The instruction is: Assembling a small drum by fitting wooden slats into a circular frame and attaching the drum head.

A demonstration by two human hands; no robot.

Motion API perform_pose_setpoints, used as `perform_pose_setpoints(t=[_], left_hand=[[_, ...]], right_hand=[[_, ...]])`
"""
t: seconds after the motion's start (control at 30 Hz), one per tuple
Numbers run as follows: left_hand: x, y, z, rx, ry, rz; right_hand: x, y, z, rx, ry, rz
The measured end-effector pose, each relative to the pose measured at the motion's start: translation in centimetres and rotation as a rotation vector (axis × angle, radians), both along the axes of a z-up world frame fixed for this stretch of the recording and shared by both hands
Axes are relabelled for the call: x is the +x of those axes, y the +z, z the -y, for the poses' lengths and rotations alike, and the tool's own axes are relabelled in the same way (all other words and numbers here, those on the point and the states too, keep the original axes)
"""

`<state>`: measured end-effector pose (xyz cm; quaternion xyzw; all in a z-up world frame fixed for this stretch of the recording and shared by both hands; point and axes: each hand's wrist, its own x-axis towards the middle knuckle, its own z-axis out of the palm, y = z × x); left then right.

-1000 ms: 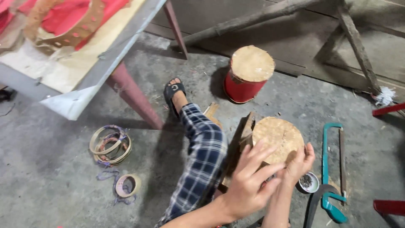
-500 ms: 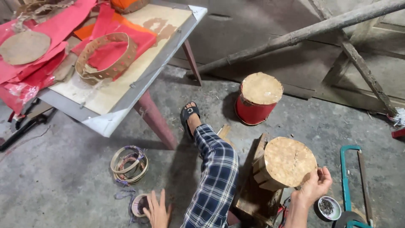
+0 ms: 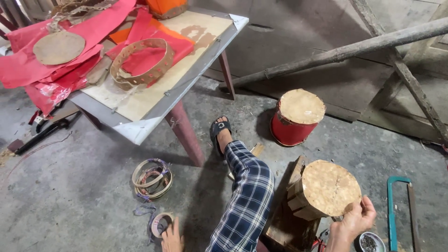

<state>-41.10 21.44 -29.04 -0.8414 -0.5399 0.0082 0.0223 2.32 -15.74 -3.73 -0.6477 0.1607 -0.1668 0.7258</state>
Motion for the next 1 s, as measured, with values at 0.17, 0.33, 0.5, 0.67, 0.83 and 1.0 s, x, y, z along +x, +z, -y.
perform_pose_setpoints(t=[0.17, 0.33, 0.5, 0.67, 0.83, 1.0], left_hand=[[0.7, 0.2, -0.7, -0.074, 0.025, -0.012], [-0.1, -2.1, -0.2, -0.041, 0.003, 0.002], [-1.1, -3.5, -0.9, -0.167, -0.125, 0.071], [0.0, 0.0, -1.3, -0.305, -0.034, 0.201], [6.8, 11.0, 0.9, -0.348, -0.025, 0.564], [17.2, 33.9, 7.8, -0.218, -0.345, 1.003]], right_hand=[[0.2, -0.4, 0.1, 0.022, -0.015, -0.031], [0.1, 0.2, -0.2, 0.037, -0.012, -0.044], [0.0, 0.6, -0.3, 0.042, -0.014, -0.059], [0.0, 1.0, -0.1, 0.025, -0.019, -0.033], [-0.3, 2.6, -0.8, 0.002, 0.003, -0.134], [-0.2, 1.4, -0.8, -0.004, 0.052, -0.124]])
